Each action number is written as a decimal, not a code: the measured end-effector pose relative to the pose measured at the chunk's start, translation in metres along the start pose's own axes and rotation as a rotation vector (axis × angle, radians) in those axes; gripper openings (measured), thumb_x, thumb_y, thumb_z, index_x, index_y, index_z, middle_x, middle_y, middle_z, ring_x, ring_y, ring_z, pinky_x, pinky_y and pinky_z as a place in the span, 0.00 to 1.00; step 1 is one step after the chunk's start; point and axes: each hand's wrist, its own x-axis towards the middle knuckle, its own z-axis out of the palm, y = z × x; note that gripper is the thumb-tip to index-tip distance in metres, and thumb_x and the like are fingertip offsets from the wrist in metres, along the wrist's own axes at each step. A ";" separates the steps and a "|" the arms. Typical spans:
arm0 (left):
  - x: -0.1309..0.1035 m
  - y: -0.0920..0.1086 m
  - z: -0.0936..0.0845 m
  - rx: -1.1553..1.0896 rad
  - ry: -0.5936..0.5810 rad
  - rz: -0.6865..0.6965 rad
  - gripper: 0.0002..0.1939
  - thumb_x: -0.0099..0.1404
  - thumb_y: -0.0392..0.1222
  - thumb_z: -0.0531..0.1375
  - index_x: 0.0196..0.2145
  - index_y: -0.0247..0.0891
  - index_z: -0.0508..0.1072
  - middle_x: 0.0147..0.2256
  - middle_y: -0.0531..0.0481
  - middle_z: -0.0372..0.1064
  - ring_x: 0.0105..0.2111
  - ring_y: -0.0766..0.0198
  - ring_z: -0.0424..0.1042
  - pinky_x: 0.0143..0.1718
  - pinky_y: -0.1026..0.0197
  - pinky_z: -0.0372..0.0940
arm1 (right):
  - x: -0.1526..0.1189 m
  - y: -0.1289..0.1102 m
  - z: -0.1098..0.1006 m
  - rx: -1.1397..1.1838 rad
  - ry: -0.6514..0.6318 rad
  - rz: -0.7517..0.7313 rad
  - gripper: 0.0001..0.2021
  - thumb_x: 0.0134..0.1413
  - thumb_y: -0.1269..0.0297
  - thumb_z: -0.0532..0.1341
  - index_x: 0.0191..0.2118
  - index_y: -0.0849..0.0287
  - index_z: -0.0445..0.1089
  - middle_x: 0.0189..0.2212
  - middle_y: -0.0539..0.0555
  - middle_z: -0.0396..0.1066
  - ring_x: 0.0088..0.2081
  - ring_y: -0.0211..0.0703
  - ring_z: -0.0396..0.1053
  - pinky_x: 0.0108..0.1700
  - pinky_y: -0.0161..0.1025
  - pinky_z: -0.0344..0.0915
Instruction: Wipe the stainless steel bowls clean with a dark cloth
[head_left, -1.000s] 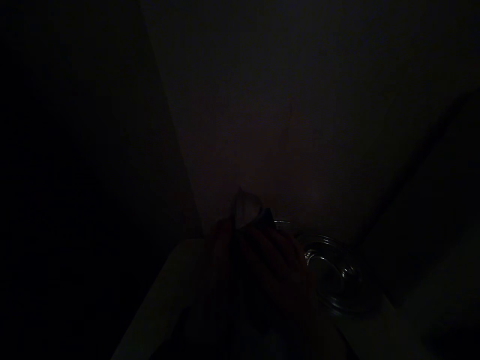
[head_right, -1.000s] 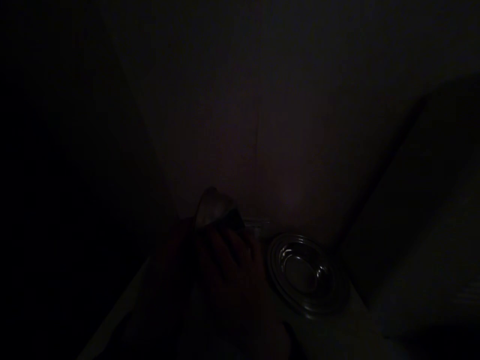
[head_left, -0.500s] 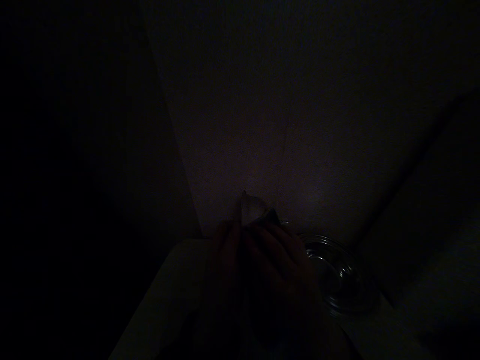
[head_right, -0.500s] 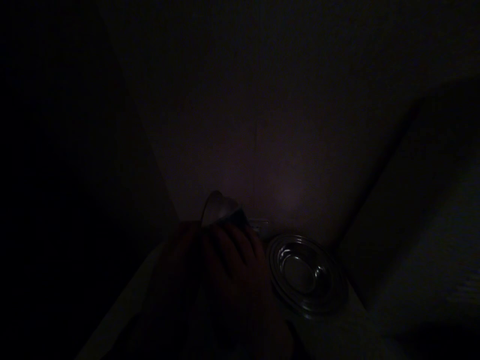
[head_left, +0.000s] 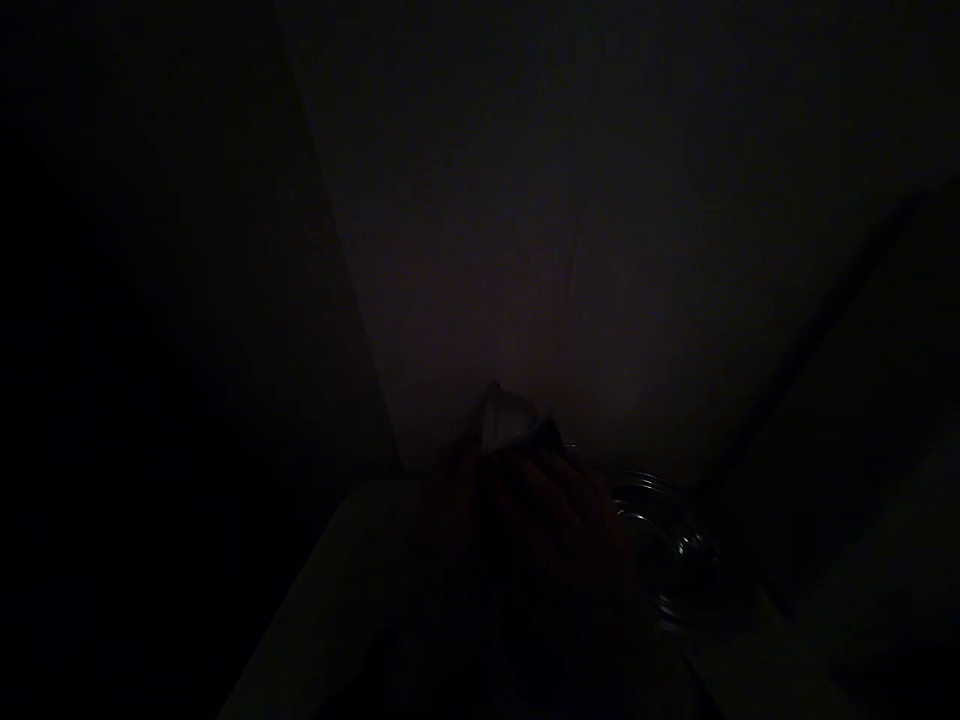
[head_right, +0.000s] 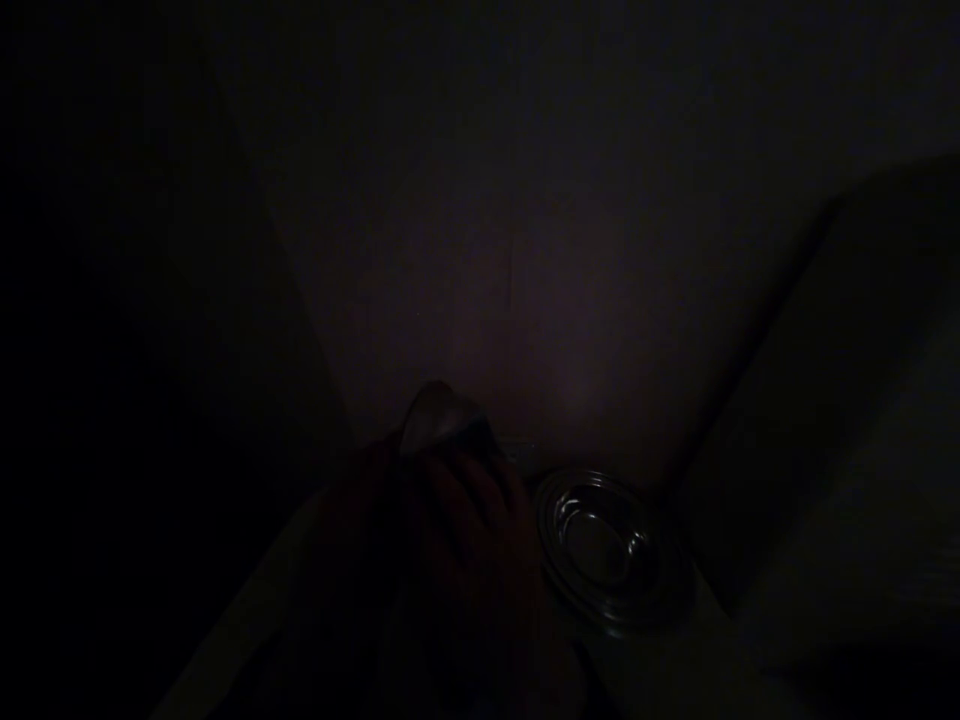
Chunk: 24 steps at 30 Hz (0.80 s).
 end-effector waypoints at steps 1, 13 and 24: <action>0.001 0.003 0.000 0.012 -0.005 0.005 0.12 0.70 0.44 0.54 0.45 0.36 0.72 0.45 0.44 0.71 0.41 0.63 0.72 0.43 0.57 0.70 | -0.001 0.000 0.001 0.006 0.010 -0.019 0.16 0.64 0.72 0.54 0.55 0.63 0.69 0.52 0.59 0.72 0.55 0.53 0.63 0.55 0.53 0.61; -0.013 0.012 0.003 0.072 -0.108 0.074 0.12 0.69 0.44 0.56 0.46 0.36 0.73 0.47 0.44 0.71 0.43 0.62 0.72 0.45 0.54 0.70 | 0.003 0.001 -0.004 -0.080 -0.016 0.108 0.16 0.66 0.70 0.51 0.55 0.65 0.68 0.52 0.63 0.71 0.51 0.56 0.64 0.48 0.54 0.64; 0.000 0.012 -0.003 0.164 -0.057 0.153 0.13 0.69 0.45 0.57 0.47 0.35 0.72 0.47 0.43 0.71 0.43 0.61 0.72 0.45 0.54 0.70 | 0.000 -0.010 0.004 -0.004 0.016 0.042 0.15 0.68 0.69 0.50 0.54 0.62 0.70 0.54 0.55 0.72 0.56 0.51 0.64 0.62 0.56 0.52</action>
